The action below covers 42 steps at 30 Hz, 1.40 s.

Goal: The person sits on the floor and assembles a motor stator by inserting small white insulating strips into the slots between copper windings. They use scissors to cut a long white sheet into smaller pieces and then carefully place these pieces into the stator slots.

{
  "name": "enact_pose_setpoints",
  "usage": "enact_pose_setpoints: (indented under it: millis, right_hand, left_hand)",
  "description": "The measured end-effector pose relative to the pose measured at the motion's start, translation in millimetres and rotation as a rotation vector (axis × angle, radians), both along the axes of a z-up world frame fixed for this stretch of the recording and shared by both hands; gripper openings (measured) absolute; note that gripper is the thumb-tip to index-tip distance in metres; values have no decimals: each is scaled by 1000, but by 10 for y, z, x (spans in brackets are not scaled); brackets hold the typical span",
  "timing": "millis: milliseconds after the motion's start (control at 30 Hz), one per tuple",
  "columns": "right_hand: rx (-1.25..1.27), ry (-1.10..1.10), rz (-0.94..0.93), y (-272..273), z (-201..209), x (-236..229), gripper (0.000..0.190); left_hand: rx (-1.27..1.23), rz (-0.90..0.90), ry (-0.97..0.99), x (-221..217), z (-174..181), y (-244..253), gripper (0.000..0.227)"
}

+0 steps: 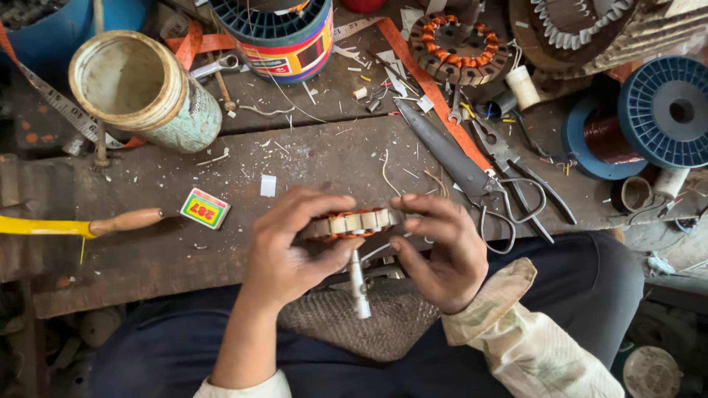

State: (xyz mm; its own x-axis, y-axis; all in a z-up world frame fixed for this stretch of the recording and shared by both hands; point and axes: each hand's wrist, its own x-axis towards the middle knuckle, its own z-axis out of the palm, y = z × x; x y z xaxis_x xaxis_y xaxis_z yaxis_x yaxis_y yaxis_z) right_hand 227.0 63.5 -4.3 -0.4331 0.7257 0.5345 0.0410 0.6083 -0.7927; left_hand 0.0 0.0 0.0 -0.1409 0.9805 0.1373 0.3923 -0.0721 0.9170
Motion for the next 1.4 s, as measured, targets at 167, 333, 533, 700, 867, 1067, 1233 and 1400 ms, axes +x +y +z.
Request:
enact_pose_setpoints:
  millis: [167,333,533,700,867,1067,1233,1400]
  right_hand:
    - [-67,-15,-5,-34,78,-117,34]
    - [132,-37,45,-118,110,-196,38]
    - [69,71,149,-163,82,-152,26]
    - [-120,-41,79,-226,146,-129,26]
    - [-236,-90,111,-235,265,-119,25]
    - [-243,-147,124,-228,339,-91,24]
    - [-288,-181,123,-215,398,-73,22]
    - [-375,-253,107,-170,486,-75,20]
  left_hand:
    - [164,157,137,0,319,-97,59]
    - [192,-7,164,60,446,-121,90]
    - [188,-181,126,-131,293,-116,67]
    - [188,-285,62,-212,246,-117,52]
    - [159,-293,40,-198,275,-120,55]
    - [93,-327,-22,-169,299,-160,51]
    - [144,-333,4,-159,263,-148,44]
    - [213,-294,76,-122,245,-118,44]
